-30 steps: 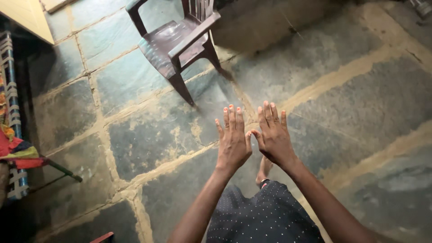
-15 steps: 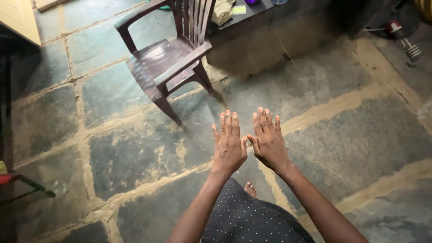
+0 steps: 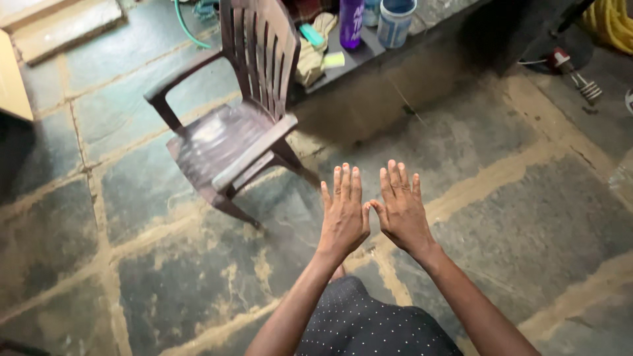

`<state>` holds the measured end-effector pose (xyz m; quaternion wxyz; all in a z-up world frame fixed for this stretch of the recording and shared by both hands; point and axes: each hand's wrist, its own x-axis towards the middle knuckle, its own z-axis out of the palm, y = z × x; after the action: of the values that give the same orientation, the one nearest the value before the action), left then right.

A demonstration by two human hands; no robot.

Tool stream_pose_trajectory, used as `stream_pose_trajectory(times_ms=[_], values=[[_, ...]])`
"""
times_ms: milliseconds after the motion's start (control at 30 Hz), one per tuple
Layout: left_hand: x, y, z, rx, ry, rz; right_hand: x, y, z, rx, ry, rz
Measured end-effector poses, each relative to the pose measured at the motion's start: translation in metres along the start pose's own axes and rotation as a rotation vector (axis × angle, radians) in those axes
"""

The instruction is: The person picks up a plastic bag containing vegetables from a table, walks to a refrigerator, opens it, and places the bag inside. They then retrieve a purple bottle and a green thermos from the table and place them on a kitchen counter.

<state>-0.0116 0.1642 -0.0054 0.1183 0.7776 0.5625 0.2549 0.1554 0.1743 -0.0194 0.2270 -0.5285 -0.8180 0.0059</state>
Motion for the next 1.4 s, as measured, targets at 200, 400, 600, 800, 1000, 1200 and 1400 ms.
stream_pose_trajectory(times_ms=[200, 400, 600, 800, 1000, 1200, 1400], values=[[0.068, -0.048, -0.004, 0.033, -0.011, 0.055, 0.068, 0.012, 0.029, 0.0, 0.026, 0.05], [0.113, -0.076, -0.005, 0.036, -0.029, 0.044, 0.117, 0.022, 0.048, 0.002, 0.023, 0.056], [0.158, -0.093, 0.001, 0.056, -0.025, 0.007, 0.164, 0.048, 0.062, 0.037, 0.002, 0.025], [0.214, -0.098, 0.021, 0.063, 0.004, -0.07, 0.214, 0.098, 0.072, 0.072, -0.012, -0.052], [0.283, -0.094, 0.044, 0.058, 0.019, -0.11, 0.268, 0.159, 0.076, 0.079, -0.066, -0.109], [0.345, -0.087, 0.075, 0.042, 0.063, -0.15, 0.313, 0.219, 0.081, 0.106, -0.088, -0.137], [0.392, -0.093, 0.091, 0.031, 0.045, -0.204, 0.352, 0.252, 0.091, 0.145, -0.115, -0.143]])
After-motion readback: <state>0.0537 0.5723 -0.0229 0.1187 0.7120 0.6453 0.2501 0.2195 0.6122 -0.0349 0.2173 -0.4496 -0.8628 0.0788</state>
